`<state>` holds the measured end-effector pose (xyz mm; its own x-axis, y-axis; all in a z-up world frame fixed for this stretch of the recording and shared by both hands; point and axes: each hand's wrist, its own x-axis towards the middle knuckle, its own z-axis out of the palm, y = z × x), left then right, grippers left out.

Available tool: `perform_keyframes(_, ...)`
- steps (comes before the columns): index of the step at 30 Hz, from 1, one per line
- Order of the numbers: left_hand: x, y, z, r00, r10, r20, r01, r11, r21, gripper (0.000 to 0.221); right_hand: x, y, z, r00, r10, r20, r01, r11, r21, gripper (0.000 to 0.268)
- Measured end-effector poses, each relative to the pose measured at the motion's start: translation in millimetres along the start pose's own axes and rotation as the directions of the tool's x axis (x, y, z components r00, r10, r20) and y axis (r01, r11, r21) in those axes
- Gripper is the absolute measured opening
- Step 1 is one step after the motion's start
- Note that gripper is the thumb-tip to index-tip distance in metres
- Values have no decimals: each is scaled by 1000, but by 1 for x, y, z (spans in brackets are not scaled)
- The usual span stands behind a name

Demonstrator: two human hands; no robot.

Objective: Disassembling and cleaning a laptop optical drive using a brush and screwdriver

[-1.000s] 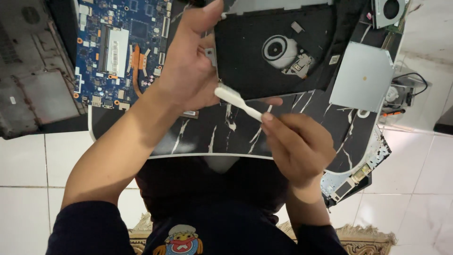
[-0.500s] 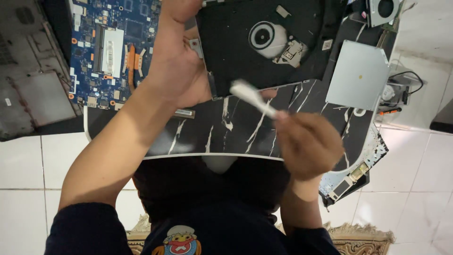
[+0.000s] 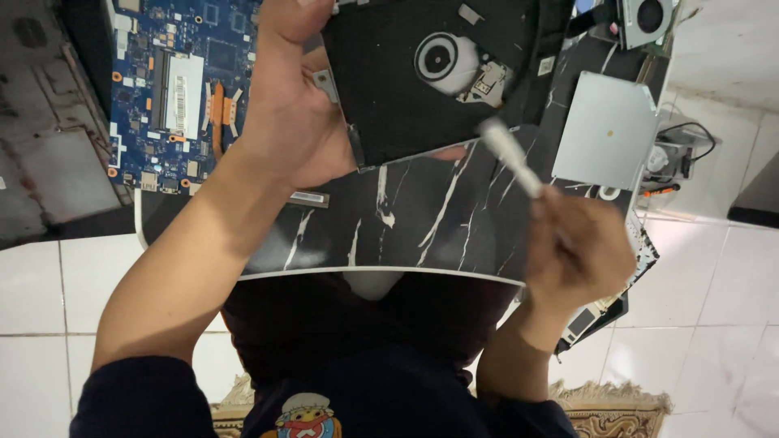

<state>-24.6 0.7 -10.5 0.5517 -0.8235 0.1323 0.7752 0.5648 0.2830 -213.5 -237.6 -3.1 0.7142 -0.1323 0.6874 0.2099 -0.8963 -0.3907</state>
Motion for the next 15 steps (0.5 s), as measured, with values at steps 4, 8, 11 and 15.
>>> perform_keyframes(4, 6, -5, -6, 997, 68, -22, -68, 998, -11, 46, -10, 1, -3, 998, 10, -67, -10, 1000, -7, 6)
perform_keyframes(8, 6, -7, -5, 1000, -1, -20, 0, 999, -51, 51, -9, -28, 17, 988, -119, 95, 109, 989, 104, 7)
perform_keyframes(11, 5, -8, -3, 1000, 6, -25, -7, 999, -54, 51, -7, -32, 28, 983, -131, 127, 108, 979, 175, 10)
perform_keyframes(15, 8, -10, -9, 995, 100, 0, -100, 995, -26, 41, -11, -7, 19, 1000, -20, 5, 20, 1000, -9, 11)
